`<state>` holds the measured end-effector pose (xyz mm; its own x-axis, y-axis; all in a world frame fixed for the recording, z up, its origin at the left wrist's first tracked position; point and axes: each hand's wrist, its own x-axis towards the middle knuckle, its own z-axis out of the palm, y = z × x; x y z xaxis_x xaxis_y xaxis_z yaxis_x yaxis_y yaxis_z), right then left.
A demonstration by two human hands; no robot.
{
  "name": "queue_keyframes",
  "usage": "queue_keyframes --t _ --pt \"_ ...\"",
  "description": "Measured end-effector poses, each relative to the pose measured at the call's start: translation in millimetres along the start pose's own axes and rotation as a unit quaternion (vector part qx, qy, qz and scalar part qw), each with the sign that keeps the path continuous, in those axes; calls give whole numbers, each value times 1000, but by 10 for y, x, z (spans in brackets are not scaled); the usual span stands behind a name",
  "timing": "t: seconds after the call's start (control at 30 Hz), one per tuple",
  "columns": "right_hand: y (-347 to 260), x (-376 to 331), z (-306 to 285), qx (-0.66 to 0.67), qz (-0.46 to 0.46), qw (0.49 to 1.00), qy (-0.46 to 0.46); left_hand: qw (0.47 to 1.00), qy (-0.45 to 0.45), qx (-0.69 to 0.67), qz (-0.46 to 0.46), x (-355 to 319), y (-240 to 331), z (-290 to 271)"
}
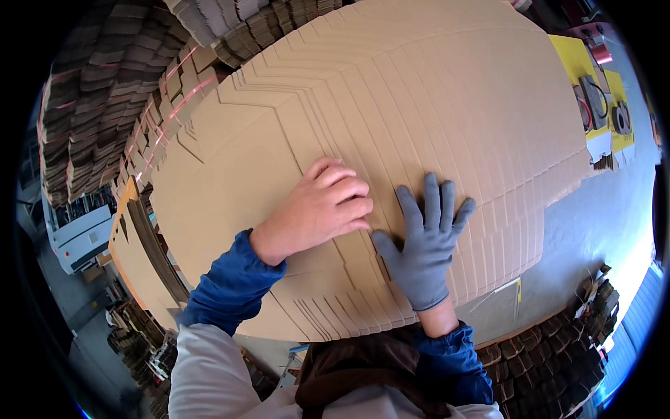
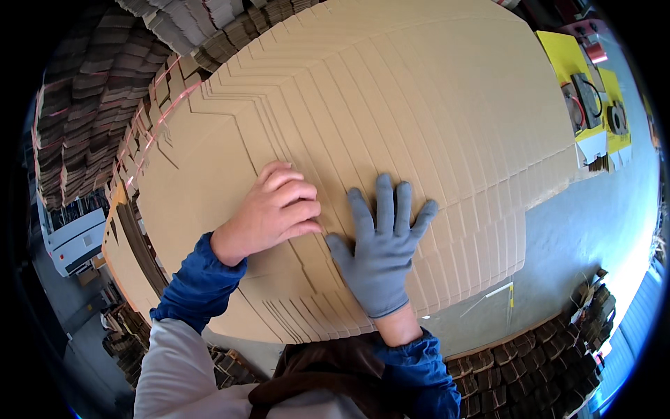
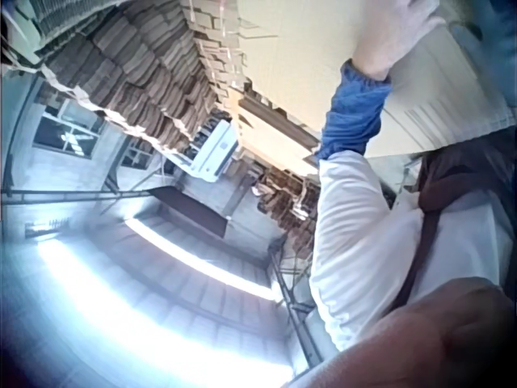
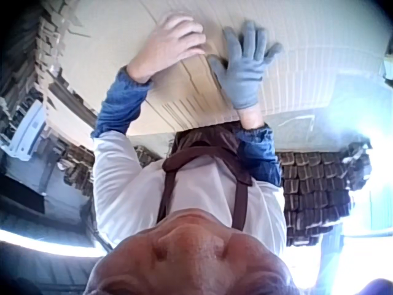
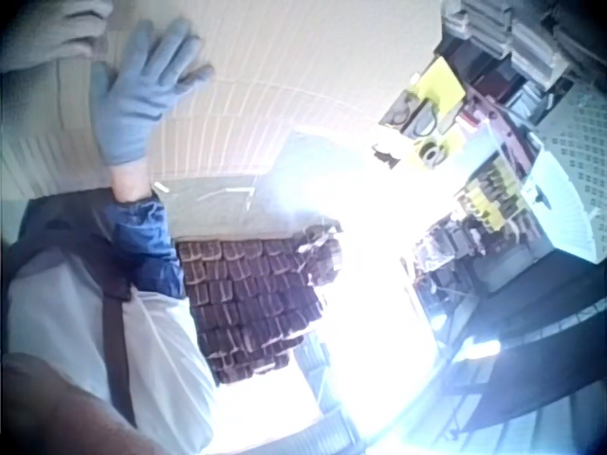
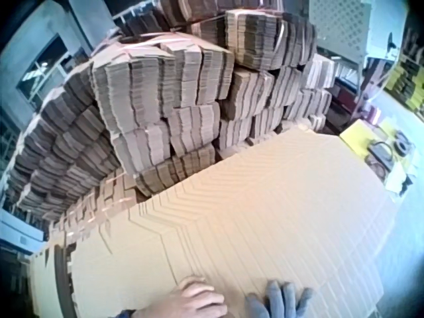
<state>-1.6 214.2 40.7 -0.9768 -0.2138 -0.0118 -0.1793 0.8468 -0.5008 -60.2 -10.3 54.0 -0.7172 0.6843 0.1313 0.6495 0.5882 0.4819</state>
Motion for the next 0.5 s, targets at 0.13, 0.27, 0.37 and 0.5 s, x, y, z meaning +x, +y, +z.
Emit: queue_keyframes --t 0.13,0.27,0.37,0.5 --pt "-8 10 -12 2 0 1000 -9 1000 -14 -23 -14 -121 -2 19" --pt "-3 6 -11 1 -1 1000 -11 999 -16 -37 -10 -135 -37 31" --pt "-4 1 -16 -1 1 1000 -17 999 -12 -37 -4 -165 -62 43" --pt "4 -10 -8 -4 -2 1000 -17 999 -7 -33 1 -181 -56 13"
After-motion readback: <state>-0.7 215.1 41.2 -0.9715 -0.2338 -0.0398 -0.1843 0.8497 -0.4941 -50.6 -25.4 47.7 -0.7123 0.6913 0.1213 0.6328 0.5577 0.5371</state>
